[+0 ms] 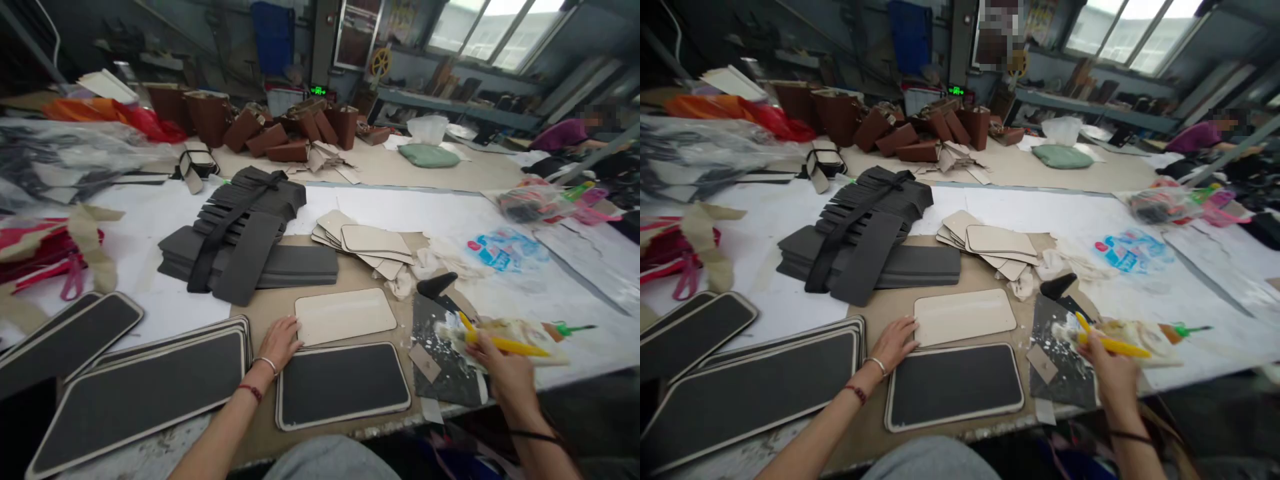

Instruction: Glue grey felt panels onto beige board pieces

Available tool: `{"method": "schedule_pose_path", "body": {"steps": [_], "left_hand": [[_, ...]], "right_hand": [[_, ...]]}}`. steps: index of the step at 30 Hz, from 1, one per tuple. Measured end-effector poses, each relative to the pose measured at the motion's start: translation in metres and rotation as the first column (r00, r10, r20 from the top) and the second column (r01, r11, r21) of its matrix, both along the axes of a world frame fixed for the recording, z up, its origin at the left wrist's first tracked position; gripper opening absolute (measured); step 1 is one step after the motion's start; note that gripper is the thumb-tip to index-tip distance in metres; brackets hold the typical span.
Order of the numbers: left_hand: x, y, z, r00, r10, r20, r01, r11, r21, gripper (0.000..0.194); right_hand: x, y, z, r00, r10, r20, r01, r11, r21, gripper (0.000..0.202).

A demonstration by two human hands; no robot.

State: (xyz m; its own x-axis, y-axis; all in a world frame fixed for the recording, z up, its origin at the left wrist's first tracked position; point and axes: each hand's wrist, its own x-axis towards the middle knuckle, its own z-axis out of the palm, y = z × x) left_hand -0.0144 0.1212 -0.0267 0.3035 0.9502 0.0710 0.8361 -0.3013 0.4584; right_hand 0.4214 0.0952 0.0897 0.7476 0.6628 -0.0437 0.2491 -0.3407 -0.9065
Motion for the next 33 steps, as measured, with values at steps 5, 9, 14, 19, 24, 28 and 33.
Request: {"method": "schedule_pose_path", "body": {"steps": [5,9,14,19,24,28,33], "left_hand": [[-0.002,0.0,-0.002,1.0,-0.007,0.014,0.007,1.0,-0.002,0.037],[-0.003,-0.001,-0.004,1.0,-0.014,0.028,0.013,1.0,0.019,0.037],[-0.003,-0.001,-0.003,0.999,-0.012,0.038,0.011,0.999,0.037,0.035],[-0.004,-0.001,-0.003,0.999,-0.025,0.033,0.024,0.998,0.051,0.034],[-0.005,-0.002,-0.004,0.999,-0.036,0.022,0.034,0.997,0.072,0.033],[-0.005,-0.002,-0.003,0.999,-0.041,0.001,0.041,0.995,0.086,0.033],[-0.006,-0.001,-0.005,0.997,-0.057,-0.043,0.062,0.991,0.117,0.034]], "right_hand": [[-0.156,0.061,-0.023,0.855,0.435,-0.282,-0.438,0.897,0.057,0.05],[-0.236,0.084,-0.039,0.748,0.599,-0.287,-0.616,0.787,0.039,0.052],[-0.277,0.091,-0.056,0.701,0.655,-0.281,-0.683,0.73,0.0,0.048],[-0.261,0.1,-0.066,0.743,0.632,-0.219,-0.663,0.741,-0.107,0.044],[-0.188,0.11,-0.062,0.853,0.52,-0.037,-0.515,0.829,-0.219,0.039],[-0.13,0.119,-0.056,0.882,0.448,0.145,-0.382,0.861,-0.335,0.037],[-0.091,0.12,-0.049,0.847,0.422,0.324,-0.255,0.857,-0.448,0.035]]}}
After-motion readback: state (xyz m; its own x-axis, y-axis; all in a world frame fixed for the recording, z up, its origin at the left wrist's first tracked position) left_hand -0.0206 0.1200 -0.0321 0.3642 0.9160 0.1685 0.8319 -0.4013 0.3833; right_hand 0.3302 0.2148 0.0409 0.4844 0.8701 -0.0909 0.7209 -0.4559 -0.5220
